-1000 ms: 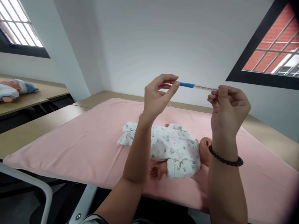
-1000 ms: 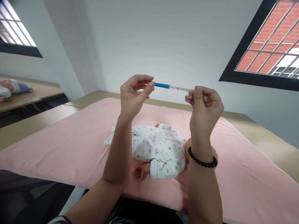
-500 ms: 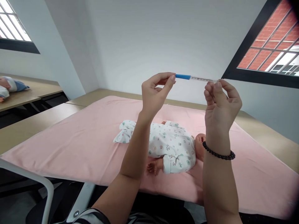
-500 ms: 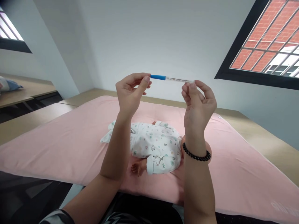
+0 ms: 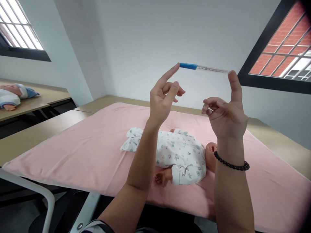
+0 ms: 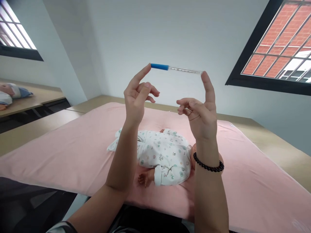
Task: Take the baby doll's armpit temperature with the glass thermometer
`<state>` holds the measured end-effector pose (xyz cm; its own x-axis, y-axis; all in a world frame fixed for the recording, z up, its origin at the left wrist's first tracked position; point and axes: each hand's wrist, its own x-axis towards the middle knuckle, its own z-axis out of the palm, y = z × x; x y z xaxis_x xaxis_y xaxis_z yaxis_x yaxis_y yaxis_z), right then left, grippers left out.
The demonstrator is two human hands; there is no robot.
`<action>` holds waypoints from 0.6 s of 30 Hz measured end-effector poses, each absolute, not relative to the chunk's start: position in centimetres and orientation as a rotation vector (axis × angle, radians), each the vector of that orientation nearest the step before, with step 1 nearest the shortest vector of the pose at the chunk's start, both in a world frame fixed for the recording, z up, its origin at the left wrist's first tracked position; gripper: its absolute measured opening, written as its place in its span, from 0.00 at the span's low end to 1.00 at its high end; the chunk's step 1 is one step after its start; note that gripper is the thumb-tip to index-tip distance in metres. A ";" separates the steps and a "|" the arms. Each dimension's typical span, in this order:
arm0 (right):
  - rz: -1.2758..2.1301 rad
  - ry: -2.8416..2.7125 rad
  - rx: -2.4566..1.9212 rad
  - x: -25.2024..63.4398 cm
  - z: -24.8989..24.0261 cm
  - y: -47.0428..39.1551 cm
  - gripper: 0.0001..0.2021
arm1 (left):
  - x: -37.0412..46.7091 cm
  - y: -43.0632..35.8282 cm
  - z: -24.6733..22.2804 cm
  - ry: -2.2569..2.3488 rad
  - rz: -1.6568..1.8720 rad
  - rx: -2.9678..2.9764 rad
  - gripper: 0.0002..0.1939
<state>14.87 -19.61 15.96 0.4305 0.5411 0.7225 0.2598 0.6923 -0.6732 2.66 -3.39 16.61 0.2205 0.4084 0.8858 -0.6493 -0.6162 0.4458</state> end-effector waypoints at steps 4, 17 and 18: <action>0.259 -1.254 -0.810 14.9 15.9 -19.8 0.45 | 2.4 -3.5 16.6 -0.269 1.478 1.645 0.25; 0.249 -1.184 -0.865 14.3 16.1 -19.6 0.53 | 2.5 -3.5 16.6 -0.258 1.491 1.588 0.24; 0.249 -1.153 -0.871 14.2 16.2 -19.6 0.54 | 2.5 -3.5 16.6 -0.245 1.495 1.591 0.24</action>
